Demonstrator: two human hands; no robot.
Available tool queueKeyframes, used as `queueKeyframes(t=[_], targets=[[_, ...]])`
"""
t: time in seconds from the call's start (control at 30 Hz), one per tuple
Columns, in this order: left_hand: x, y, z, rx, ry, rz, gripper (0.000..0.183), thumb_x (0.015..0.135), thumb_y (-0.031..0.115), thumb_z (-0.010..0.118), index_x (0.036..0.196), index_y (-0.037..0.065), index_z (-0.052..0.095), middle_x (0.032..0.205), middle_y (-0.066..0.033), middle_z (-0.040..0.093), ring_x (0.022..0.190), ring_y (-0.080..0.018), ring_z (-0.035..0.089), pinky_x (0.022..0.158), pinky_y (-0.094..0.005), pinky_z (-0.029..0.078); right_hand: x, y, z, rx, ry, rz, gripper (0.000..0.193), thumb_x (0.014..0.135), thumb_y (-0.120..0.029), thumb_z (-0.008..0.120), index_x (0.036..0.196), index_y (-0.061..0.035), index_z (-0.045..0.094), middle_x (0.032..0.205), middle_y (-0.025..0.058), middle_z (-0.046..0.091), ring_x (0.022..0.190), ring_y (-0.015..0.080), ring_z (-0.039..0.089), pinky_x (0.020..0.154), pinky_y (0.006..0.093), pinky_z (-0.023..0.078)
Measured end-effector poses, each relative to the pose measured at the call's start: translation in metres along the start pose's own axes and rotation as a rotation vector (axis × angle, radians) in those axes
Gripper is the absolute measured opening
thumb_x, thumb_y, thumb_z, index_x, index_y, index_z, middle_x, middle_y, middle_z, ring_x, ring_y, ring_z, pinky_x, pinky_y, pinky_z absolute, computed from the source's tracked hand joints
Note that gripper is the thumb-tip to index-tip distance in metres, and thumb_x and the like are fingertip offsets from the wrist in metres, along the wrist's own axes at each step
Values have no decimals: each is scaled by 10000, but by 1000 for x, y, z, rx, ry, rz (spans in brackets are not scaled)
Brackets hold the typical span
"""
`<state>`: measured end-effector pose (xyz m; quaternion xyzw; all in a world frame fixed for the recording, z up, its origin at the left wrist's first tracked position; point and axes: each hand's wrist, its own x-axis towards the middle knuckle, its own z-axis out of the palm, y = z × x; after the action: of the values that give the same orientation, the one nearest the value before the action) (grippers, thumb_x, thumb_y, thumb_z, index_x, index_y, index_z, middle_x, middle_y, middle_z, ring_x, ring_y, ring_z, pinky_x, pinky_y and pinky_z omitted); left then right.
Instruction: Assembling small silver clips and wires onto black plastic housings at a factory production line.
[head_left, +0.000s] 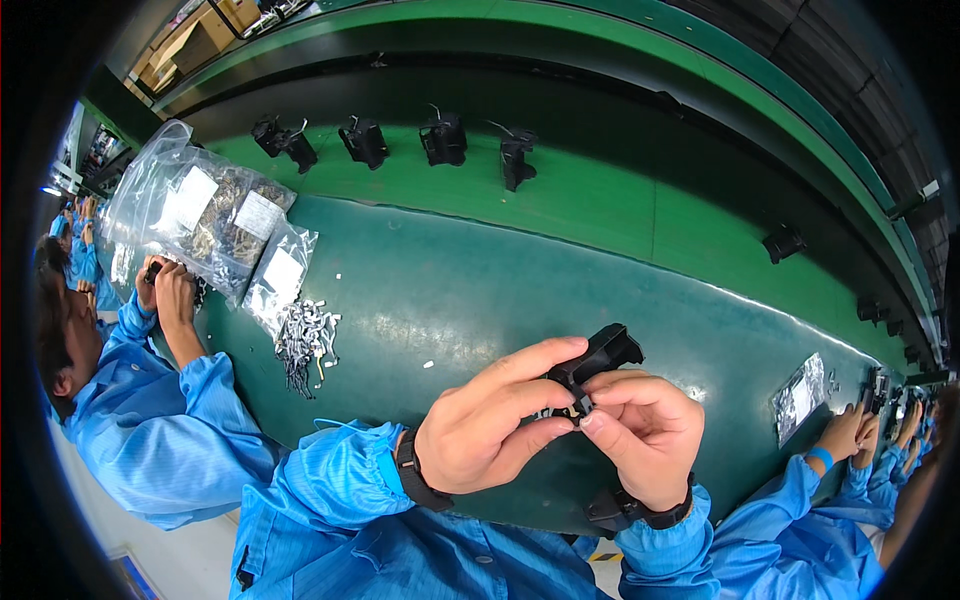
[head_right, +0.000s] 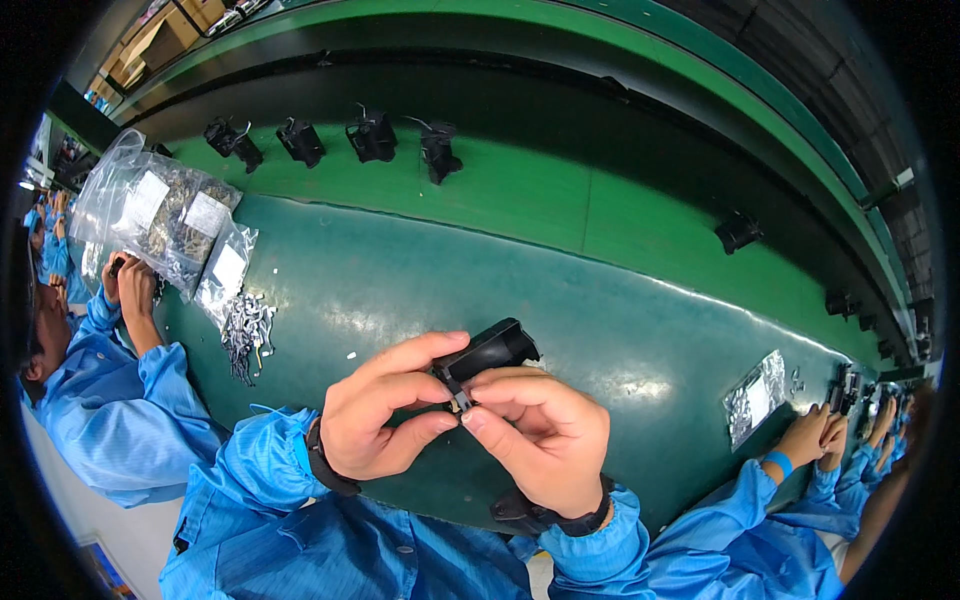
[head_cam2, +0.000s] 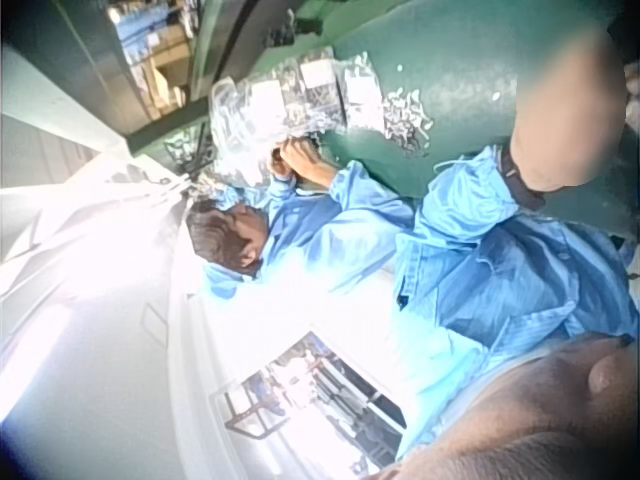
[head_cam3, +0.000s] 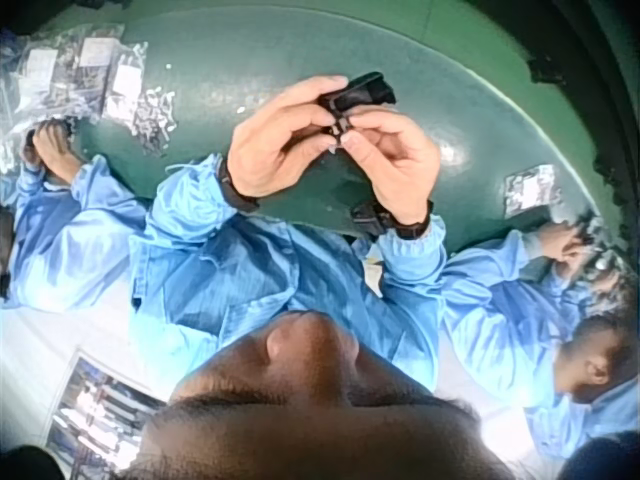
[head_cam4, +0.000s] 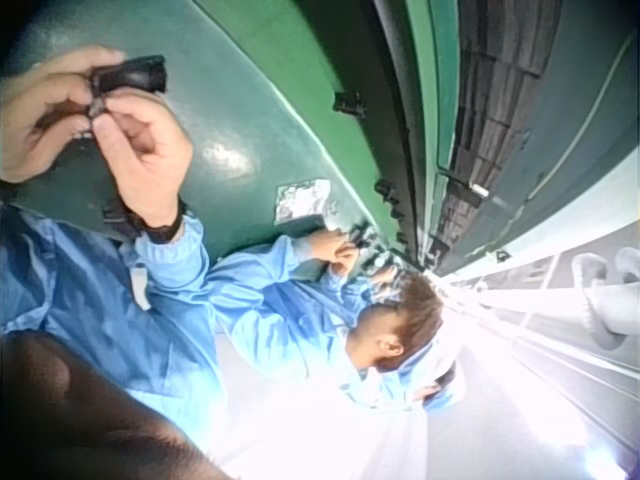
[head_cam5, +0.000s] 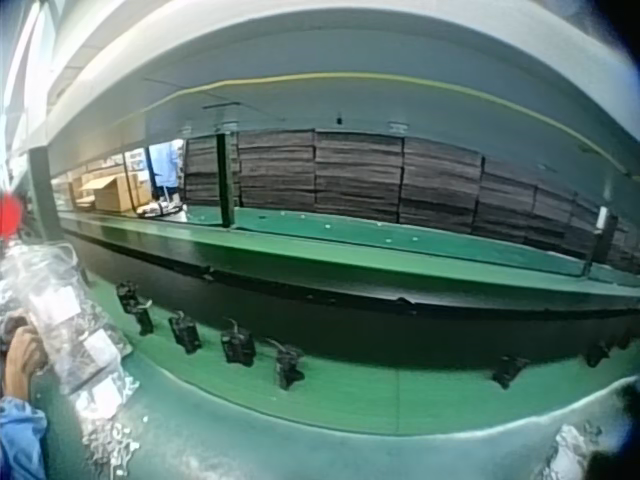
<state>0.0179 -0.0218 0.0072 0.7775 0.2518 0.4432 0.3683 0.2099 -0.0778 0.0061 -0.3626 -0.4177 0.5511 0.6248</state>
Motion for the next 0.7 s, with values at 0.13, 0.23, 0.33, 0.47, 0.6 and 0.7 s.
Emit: queueKeyframes(t=[0.13,0.23,0.33,0.47,0.6,0.7], targets=[[-3,-2,-4,34,3,33,321,822,-9,824,1071,-24,624,1350,-306,612,1145,-414,690,924,-398,582,1,2,-1,0,-26,0,217,905,128,700,1118,93,673,1159,224,686,1000,204,704,852,318,601],[-2,-1,-2,49,-6,36,329,805,-19,832,1061,-21,625,1353,-297,615,1167,-419,683,943,-411,581,1,3,-9,-83,-107,-11,205,912,129,692,1112,93,669,1176,231,676,1009,205,702,860,320,602],[-4,-2,-1,35,-13,25,331,792,-26,838,1049,-18,629,1349,-289,622,1180,-415,679,954,-415,581,2,0,-9,33,-94,50,191,905,130,701,1090,90,672,1176,229,676,1006,205,705,862,320,604],[-3,-2,-2,8,-25,20,314,785,-28,842,1025,-16,641,1339,-285,631,1180,-406,683,950,-408,583,2,-2,-10,104,-83,98,192,880,148,718,1054,79,679,1153,226,679,1011,212,709,866,325,609],[-2,1,-4,17,-38,-8,300,786,-23,843,1013,-18,647,1337,-286,632,1175,-407,686,939,-403,585,3,-2,-10,63,-109,72,217,857,179,720,1043,78,676,1143,224,678,1022,226,712,886,343,617],[-1,0,-3,17,3,23,267,779,-61,818,1011,-37,689,1342,-265,628,1043,-370,729,786,-359,618,3,-1,-11,47,-112,65,217,849,189,722,1028,78,671,1139,225,677,1027,234,713,896,352,620]])
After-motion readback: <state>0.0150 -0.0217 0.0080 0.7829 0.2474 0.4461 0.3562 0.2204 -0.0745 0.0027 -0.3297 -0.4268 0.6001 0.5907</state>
